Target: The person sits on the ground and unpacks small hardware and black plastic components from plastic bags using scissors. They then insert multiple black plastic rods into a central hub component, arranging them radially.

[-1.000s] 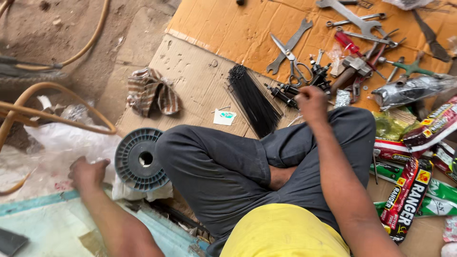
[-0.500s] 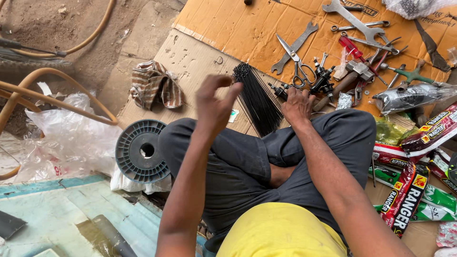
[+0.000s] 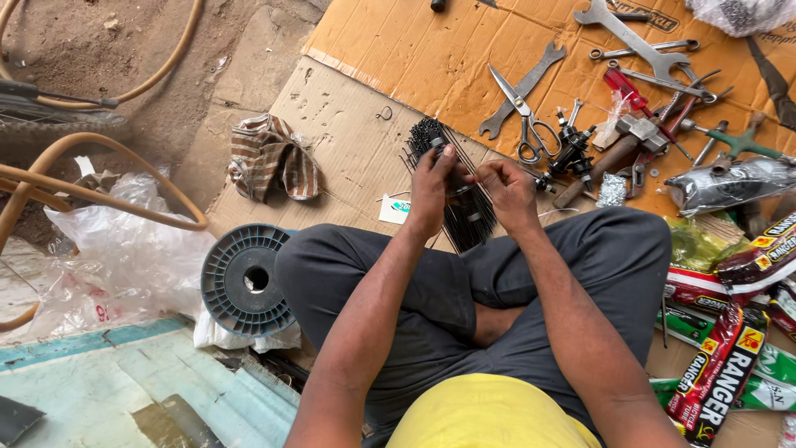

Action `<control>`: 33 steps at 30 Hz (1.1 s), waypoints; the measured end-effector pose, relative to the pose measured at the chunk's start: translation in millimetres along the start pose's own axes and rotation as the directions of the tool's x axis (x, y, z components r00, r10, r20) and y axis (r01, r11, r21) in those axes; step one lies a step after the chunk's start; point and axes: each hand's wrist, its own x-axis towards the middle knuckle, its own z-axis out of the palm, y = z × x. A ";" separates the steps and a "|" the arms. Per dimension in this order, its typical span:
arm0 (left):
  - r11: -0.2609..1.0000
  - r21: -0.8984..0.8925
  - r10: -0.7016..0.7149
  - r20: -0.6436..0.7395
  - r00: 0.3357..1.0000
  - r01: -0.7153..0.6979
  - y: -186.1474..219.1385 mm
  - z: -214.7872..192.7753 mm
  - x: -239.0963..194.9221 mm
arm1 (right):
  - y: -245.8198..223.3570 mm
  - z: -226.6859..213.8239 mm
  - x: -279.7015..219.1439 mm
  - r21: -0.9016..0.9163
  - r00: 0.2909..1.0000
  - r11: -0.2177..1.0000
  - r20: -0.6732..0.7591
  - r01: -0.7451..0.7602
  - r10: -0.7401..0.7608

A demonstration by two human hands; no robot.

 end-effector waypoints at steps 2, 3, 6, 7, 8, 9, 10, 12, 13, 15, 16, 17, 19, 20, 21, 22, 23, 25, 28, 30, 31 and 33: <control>0.997 0.009 0.082 -0.082 0.993 -0.081 12.2 1.5 -0.1 | 3.4 4.7 6.3 -0.222 0.998 0.973 0.020 0.057 -0.054; 0.993 0.015 0.119 -0.122 0.985 -0.119 16.8 3.9 -2.0 | 6.3 7.6 11.8 -0.413 0.992 0.902 0.058 0.124 -0.110; 0.988 -0.069 0.128 -0.101 0.987 -0.135 31.8 10.7 -10.7 | 16.3 22.4 23.0 -0.682 0.990 0.726 0.141 0.087 0.014; 0.990 -0.069 0.114 -0.096 0.989 -0.121 36.3 12.9 -12.3 | 20.3 29.1 25.1 -0.728 0.984 0.684 0.148 0.040 0.099; 0.992 -0.070 0.100 -0.090 0.991 -0.106 39.7 15.5 -12.2 | 25.3 34.6 26.7 -0.754 0.989 0.651 0.145 0.086 0.037; 0.993 -0.071 0.085 -0.083 0.993 -0.091 42.4 17.3 -11.0 | 31.2 40.6 26.4 -0.778 0.989 0.615 0.145 0.130 -0.026; 0.994 -0.044 0.092 -0.086 0.992 -0.096 41.7 18.3 -13.2 | 38.7 44.4 20.7 -0.802 0.985 0.572 0.149 0.170 -0.084; 0.994 0.012 0.112 -0.088 0.990 -0.111 41.0 19.7 -13.9 | 52.2 50.0 15.5 -0.773 0.983 0.607 0.143 0.184 -0.115; 0.988 0.010 0.152 -0.063 0.986 -0.151 40.6 21.0 -14.0 | 57.4 50.8 14.6 -0.758 0.981 0.623 0.140 0.193 -0.134; 0.971 0.002 0.240 -0.005 0.971 -0.240 39.8 24.6 -13.5 | 64.4 49.2 16.7 -0.697 0.988 0.704 0.139 0.141 -0.059; 0.971 -0.003 0.237 -0.005 0.971 -0.237 40.9 26.6 -12.9 | 65.0 49.8 22.8 -0.660 0.989 0.741 0.144 0.120 -0.032; 0.972 -0.007 0.235 -0.005 0.972 -0.235 41.5 28.7 -14.0 | 64.4 49.2 27.4 -0.666 0.991 0.740 0.136 0.098 -0.009; 0.976 -0.019 0.218 -0.006 0.976 -0.218 43.4 29.7 -18.4 | 60.9 48.0 31.8 -0.675 0.992 0.736 0.117 0.051 0.038; 0.980 -0.028 0.198 -0.009 0.980 -0.198 43.6 29.6 -21.6 | 58.9 47.1 31.0 -0.688 0.991 0.726 0.103 0.011 0.082; 0.983 -0.037 0.178 -0.012 0.984 -0.179 44.2 29.4 -23.7 | 56.6 46.0 30.2 -0.700 0.988 0.714 0.088 -0.029 0.126; 0.983 -0.023 0.180 -0.035 0.983 -0.181 45.4 29.3 -24.8 | 54.0 45.3 29.6 -0.710 0.983 0.700 0.072 -0.069 0.170; 0.983 -0.009 0.181 -0.059 0.982 -0.182 47.2 29.2 -25.1 | 51.4 44.3 28.1 -0.696 0.989 0.715 0.055 -0.060 0.137; 0.977 0.033 0.211 -0.082 0.974 -0.209 52.4 26.9 -24.6 | 47.3 46.1 24.4 -0.667 0.997 0.744 0.022 -0.040 0.074; 0.963 0.081 0.262 -0.077 0.962 -0.256 55.6 26.2 -24.8 | 47.7 47.2 18.2 -0.629 0.995 0.772 -0.025 -0.090 0.095; 0.962 0.069 0.271 -0.082 0.959 -0.266 56.4 26.7 -24.4 | 50.1 47.7 17.0 -0.605 0.999 0.796 -0.045 -0.039 0.015; 0.964 0.077 0.260 -0.105 0.960 -0.253 55.9 26.6 -24.5 | 51.7 48.0 16.2 -0.592 0.998 0.806 -0.055 -0.013 -0.024; 0.969 0.094 0.243 -0.158 0.957 -0.230 55.3 24.8 -24.4 | 53.0 49.8 15.3 -0.456 0.997 0.889 -0.071 -0.047 0.017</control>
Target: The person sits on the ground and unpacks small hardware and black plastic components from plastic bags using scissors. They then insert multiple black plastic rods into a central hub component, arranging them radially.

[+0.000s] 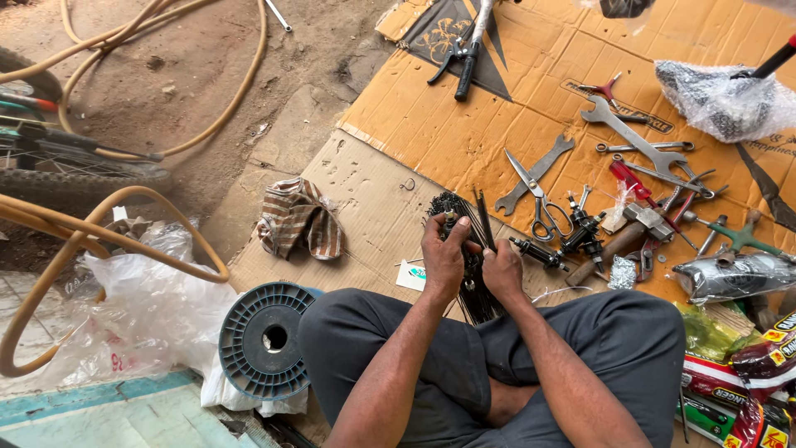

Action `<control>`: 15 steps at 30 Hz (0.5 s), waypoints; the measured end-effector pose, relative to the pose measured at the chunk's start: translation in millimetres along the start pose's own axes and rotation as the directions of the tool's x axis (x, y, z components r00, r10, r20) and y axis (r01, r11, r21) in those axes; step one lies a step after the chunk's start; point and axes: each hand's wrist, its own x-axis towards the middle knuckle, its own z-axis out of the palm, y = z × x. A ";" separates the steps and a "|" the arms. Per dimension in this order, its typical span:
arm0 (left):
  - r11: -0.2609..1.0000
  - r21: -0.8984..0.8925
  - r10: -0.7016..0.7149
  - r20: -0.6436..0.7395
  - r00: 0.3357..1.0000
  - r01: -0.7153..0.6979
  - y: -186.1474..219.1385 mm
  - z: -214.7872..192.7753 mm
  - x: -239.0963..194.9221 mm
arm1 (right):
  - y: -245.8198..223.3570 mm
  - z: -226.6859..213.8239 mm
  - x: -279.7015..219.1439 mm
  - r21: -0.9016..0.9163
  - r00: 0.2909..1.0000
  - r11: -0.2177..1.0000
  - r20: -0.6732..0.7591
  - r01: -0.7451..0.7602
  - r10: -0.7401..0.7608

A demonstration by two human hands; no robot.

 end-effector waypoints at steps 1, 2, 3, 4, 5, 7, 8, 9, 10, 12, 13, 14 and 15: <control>1.000 0.001 0.002 -0.001 1.000 -0.002 -1.1 -0.6 0.8 | -0.4 -0.5 0.4 0.076 1.000 0.997 0.004 -0.023 0.023; 1.000 0.003 0.004 -0.003 1.000 -0.004 -2.5 -1.2 2.0 | -2.2 -1.2 1.2 0.083 0.999 0.996 0.018 -0.040 0.039; 1.000 0.004 0.004 0.000 1.000 -0.004 -4.3 -1.0 3.1 | -4.7 -3.8 1.3 0.089 0.998 0.994 0.028 -0.060 0.058; 0.999 -0.034 0.012 0.024 1.000 -0.011 -6.1 -0.7 4.2 | -8.5 -7.6 1.2 0.094 0.996 0.992 0.039 -0.080 0.077; 0.997 -0.071 0.020 0.050 0.999 -0.016 -7.5 -0.9 5.5 | -13.8 -12.0 0.5 0.084 0.995 0.992 0.052 -0.094 0.090; 0.995 -0.092 0.039 0.097 0.995 -0.030 -9.5 -1.6 6.4 | -28.0 -23.6 -2.5 0.063 0.990 0.990 0.077 -0.126 0.121; 0.996 -0.076 0.050 0.118 0.992 -0.041 -9.9 -2.1 6.0 | -35.9 -31.0 -4.8 0.104 0.986 0.982 0.075 -0.159 0.151; 0.997 -0.062 0.062 0.139 0.988 -0.054 -9.9 -1.9 5.7 | -43.5 -40.4 -6.5 0.145 0.981 0.971 0.075 -0.190 0.180; 0.997 -0.064 0.052 0.143 0.988 -0.043 -9.5 -1.6 5.2 | -50.4 -50.2 -8.7 0.186 0.975 0.958 0.075 -0.219 0.209; 0.998 -0.065 0.029 0.153 0.988 -0.019 -8.3 -1.3 3.7 | -58.6 -71.4 -14.5 0.340 0.993 0.935 -0.020 -0.103 0.117; 0.998 -0.041 0.058 0.159 0.986 -0.052 -7.6 -0.6 3.8 | -59.9 -80.6 -16.9 0.409 0.994 0.912 -0.075 -0.039 0.076; 0.996 -0.017 0.088 0.166 0.982 -0.086 -7.0 0.0 4.0 | -58.6 -88.7 -20.6 0.419 0.989 0.905 -0.145 0.075 -0.015; 0.993 0.005 0.116 0.171 0.978 -0.119 -7.1 0.2 3.0 | -54.5 -95.6 -25.8 0.418 0.971 0.889 -0.213 0.188 -0.105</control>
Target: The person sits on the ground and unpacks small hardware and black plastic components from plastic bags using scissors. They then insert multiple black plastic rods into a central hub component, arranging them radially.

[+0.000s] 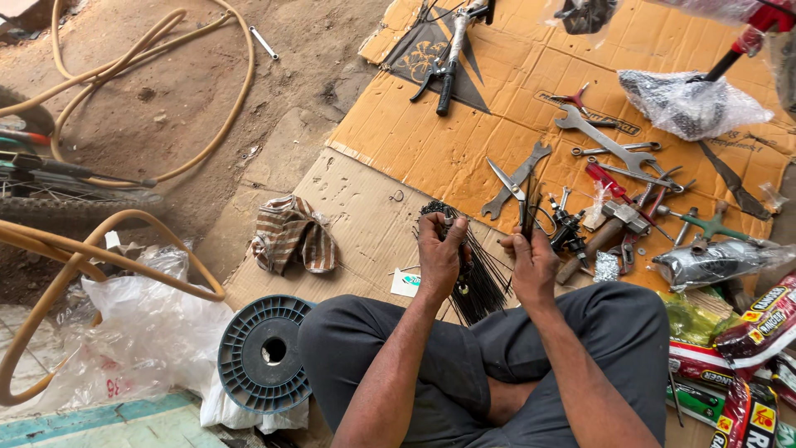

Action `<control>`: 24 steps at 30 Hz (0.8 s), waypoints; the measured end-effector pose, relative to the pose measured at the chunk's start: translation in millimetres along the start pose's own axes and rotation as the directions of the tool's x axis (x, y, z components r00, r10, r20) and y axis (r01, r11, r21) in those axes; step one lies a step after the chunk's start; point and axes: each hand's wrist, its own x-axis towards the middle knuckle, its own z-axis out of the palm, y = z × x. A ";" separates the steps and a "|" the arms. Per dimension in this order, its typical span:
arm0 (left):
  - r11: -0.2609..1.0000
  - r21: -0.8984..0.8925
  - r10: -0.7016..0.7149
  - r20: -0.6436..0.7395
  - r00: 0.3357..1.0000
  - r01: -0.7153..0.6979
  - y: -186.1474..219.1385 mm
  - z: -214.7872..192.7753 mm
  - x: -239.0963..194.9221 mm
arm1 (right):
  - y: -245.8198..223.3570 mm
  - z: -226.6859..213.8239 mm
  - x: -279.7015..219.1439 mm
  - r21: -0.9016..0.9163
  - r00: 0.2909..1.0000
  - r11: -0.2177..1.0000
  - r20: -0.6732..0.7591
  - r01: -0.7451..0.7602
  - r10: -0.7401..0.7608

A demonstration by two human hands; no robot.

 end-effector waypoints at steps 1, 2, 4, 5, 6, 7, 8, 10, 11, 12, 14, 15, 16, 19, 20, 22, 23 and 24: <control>1.000 -0.025 0.003 0.013 1.000 -0.003 0.2 0.0 -0.6 | 2.3 -5.8 -4.1 0.020 0.994 0.994 -0.023 0.112 -0.111; 0.999 -0.051 0.008 0.025 1.000 -0.007 0.7 0.3 -0.7 | 6.6 -8.8 -7.5 0.003 0.996 0.996 -0.012 0.089 -0.089; 0.997 -0.074 0.023 0.033 0.999 -0.020 2.3 1.9 -1.4 | 19.5 -9.6 -12.5 -0.030 0.999 0.999 0.011 0.044 -0.043; 0.997 -0.071 0.033 0.029 0.999 -0.031 3.3 3.4 -1.5 | 26.7 -10.9 -13.8 -0.139 0.999 0.990 0.032 -0.019 0.024; 0.997 -0.065 0.043 0.021 0.999 -0.042 4.6 3.6 -2.9 | 34.0 -10.5 -15.4 -0.244 0.994 0.966 0.049 -0.081 0.096; 0.998 -0.042 0.049 0.028 0.998 -0.048 5.5 4.8 -3.6 | 40.5 -12.2 -16.2 -0.348 0.984 0.927 0.059 -0.138 0.169; 0.998 -0.018 0.058 0.025 0.998 -0.057 7.5 3.3 -5.0 | 45.6 -11.3 -16.7 -0.352 0.991 0.931 0.047 -0.099 0.123; 0.996 0.066 0.066 -0.005 0.998 -0.066 9.4 0.9 -6.7 | 52.0 -10.7 -15.0 -0.360 0.999 0.933 0.025 -0.020 0.031; 0.990 0.125 0.068 -0.031 0.997 -0.063 8.9 0.3 -6.8 | 53.5 -10.1 -14.9 -0.338 0.999 0.941 0.046 -0.007 0.024; 0.982 0.182 0.068 -0.050 0.996 -0.058 7.2 0.6 -6.4 | 53.9 -11.0 -14.4 -0.318 0.998 0.948 0.060 0.003 0.017; 0.976 0.212 0.071 -0.083 0.994 -0.052 1.8 0.2 -4.3 | 52.0 -12.0 -14.6 -0.208 0.996 0.978 0.087 -0.011 0.030; 0.973 0.227 0.072 -0.096 0.993 -0.049 -1.9 0.4 -2.8 | 49.8 -12.8 -14.7 -0.116 0.994 0.993 0.101 -0.037 0.049; 0.979 0.196 0.069 -0.071 0.995 -0.053 -5.1 0.0 -0.5 | 46.4 -12.1 -13.1 -0.025 0.991 0.998 0.119 -0.060 0.063; 0.976 0.182 0.119 0.008 0.993 -0.118 -14.1 -2.2 0.3 | 32.4 -12.4 -9.1 0.315 0.954 0.909 0.207 -0.274 0.217; 0.957 0.228 0.175 0.043 0.984 -0.181 -15.3 -2.0 0.0 | 26.4 -13.5 -7.4 0.284 0.942 0.908 0.222 -0.310 0.252; 0.935 0.274 0.206 0.097 0.974 -0.225 -13.3 -0.6 -1.8 | 13.2 -18.1 -6.5 0.218 0.913 0.899 0.248 -0.379 0.325; 0.938 0.277 0.182 0.112 0.977 -0.207 -10.8 0.9 -3.6 | 6.5 -21.1 -8.0 0.260 0.919 0.893 0.246 -0.368 0.307; 0.941 0.282 0.158 0.128 0.979 -0.189 -7.3 2.5 -5.6 | 0.1 -24.4 -10.7 0.303 0.926 0.884 0.242 -0.356 0.290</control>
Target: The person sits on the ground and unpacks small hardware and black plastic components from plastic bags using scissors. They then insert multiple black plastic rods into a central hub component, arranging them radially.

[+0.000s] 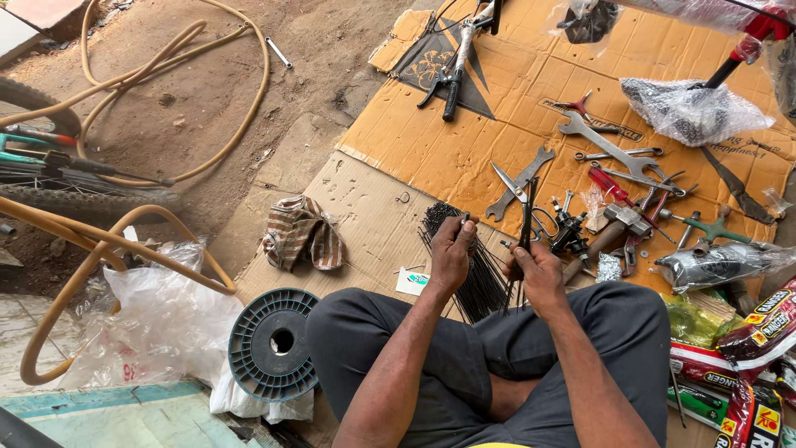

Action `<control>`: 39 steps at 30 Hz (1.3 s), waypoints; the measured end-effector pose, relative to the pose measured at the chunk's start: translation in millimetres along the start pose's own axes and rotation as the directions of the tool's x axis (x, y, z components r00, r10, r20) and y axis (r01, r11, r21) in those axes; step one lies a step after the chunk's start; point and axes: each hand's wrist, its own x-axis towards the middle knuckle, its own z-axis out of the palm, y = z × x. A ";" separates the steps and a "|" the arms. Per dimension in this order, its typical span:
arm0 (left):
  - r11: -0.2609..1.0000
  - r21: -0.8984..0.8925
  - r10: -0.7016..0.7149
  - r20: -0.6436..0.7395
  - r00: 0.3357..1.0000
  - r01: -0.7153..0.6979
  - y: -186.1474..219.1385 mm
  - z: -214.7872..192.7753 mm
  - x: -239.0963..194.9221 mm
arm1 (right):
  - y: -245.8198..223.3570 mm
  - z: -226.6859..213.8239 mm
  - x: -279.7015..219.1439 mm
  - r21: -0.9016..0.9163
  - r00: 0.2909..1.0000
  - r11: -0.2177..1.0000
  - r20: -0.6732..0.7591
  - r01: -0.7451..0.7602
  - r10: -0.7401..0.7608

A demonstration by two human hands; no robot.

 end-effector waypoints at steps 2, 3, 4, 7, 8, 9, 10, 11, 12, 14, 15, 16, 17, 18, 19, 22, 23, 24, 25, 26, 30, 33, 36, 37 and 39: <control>0.994 0.066 -0.091 0.005 0.996 0.091 10.5 2.0 -0.2 | -11.8 -3.5 -10.7 0.040 0.995 0.994 -0.005 0.099 -0.099; 0.986 0.099 -0.135 0.003 0.991 0.134 15.7 2.7 1.1 | -16.7 -6.6 -17.7 0.038 0.984 0.983 -0.010 0.179 -0.179; 0.985 0.150 -0.085 0.004 0.996 0.083 19.4 2.9 -1.3 | -18.0 -8.4 -28.2 0.035 0.968 0.967 -0.014 0.253 -0.252; 0.971 0.238 0.010 0.028 1.000 -0.016 25.5 3.2 -6.2 | -18.1 -16.2 -53.9 -0.114 0.976 0.969 0.035 0.220 -0.217; 0.975 0.222 0.004 0.037 0.999 -0.013 25.3 4.2 -6.9 | -15.1 -17.6 -63.3 -0.260 0.978 0.943 0.016 0.206 -0.210; 0.979 0.205 -0.001 0.047 0.999 -0.008 24.2 4.4 -7.2 | -11.4 -18.8 -73.2 -0.399 0.979 0.898 -0.005 0.186 -0.205; 0.977 0.215 -0.008 0.060 0.998 -0.005 22.2 4.1 -9.0 | -8.1 -20.6 -81.1 -0.532 0.980 0.832 -0.023 0.157 -0.199; 0.974 0.226 -0.015 0.073 0.997 -0.002 20.0 3.4 -9.9 | -5.4 -22.2 -85.2 -0.502 0.976 0.848 -0.028 0.173 -0.216; 0.971 0.238 -0.019 0.082 0.996 -0.001 18.3 1.6 -9.8 | -3.3 -23.1 -86.0 -0.468 0.972 0.862 -0.029 0.193 -0.233; 0.957 0.249 0.133 0.089 0.987 -0.151 14.5 -1.5 -15.2 | 0.5 -28.2 -89.0 -0.537 0.988 0.836 -0.031 0.112 -0.152; 0.942 0.256 0.201 0.094 0.975 -0.219 13.2 -2.6 -22.6 | 1.9 -32.3 -92.4 -0.632 0.998 0.775 -0.043 0.015 -0.054; 0.943 0.262 0.188 0.088 0.978 -0.205 14.6 -4.2 -22.1 | 0.9 -34.2 -87.5 -0.715 0.998 0.697 -0.062 -0.063 0.027; 0.944 0.269 0.175 0.083 0.981 -0.191 17.0 -5.9 -21.6 | 0.6 -35.7 -85.8 -0.730 0.993 0.679 0.003 0.081 -0.116; 0.945 0.273 0.164 0.079 0.983 -0.179 19.4 -7.8 -21.3 | 1.4 -36.6 -85.1 -0.734 0.964 0.641 0.068 0.222 -0.256; 0.946 0.297 0.119 0.058 0.991 -0.131 21.6 -10.3 -19.7 | 3.6 -36.7 -83.9 -0.729 0.912 0.584 0.134 0.357 -0.389; 0.950 0.312 0.006 -0.003 1.000 -0.005 21.7 -13.0 -26.3 | 19.4 -40.5 -91.6 -0.620 0.970 0.758 0.024 0.203 -0.240; 0.956 0.293 0.001 -0.015 1.000 0.004 21.6 -12.5 -27.2 | 24.2 -43.0 -91.2 -0.492 0.980 0.852 0.015 0.178 -0.197; 0.962 0.274 -0.002 -0.025 1.000 0.009 21.9 -11.0 -26.8 | 28.9 -44.4 -88.4 -0.351 0.988 0.925 0.011 0.148 -0.153; 0.968 0.239 0.081 0.006 0.997 -0.080 22.3 -8.1 -26.4 | 32.6 -47.3 -85.2 -0.201 0.994 0.973 0.016 0.111 -0.110; 0.964 0.203 0.167 0.036 0.985 -0.171 23.0 -5.7 -25.1 | 36.1 -48.9 -80.0 -0.120 0.996 0.989 -0.002 0.083 -0.084; 0.911 0.309 0.254 0.101 0.962 -0.273 24.3 0.8 -23.8 | 48.0 -49.0 -62.2 0.003 0.999 0.999 -0.006 0.047 -0.047; 0.913 0.398 0.070 0.061 0.996 -0.089 21.8 -1.1 -26.1 | 53.7 -48.9 -59.4 -0.043 0.997 0.997 -0.001 0.071 -0.072; 0.952 0.300 -0.078 0.043 0.996 0.062 26.1 -9.4 -25.6 | 51.4 -51.0 -64.1 -0.004 0.996 0.996 -0.003 0.089 -0.089; 0.968 0.245 0.043 0.050 0.998 -0.054 31.4 -10.1 -25.2 | 47.2 -52.8 -68.7 0.018 0.996 0.996 0.001 0.092 -0.092; 0.942 0.132 0.306 0.045 0.951 -0.309 53.9 -11.8 -7.7 | 28.7 -49.2 -65.2 0.048 0.996 0.995 -0.042 0.085 -0.083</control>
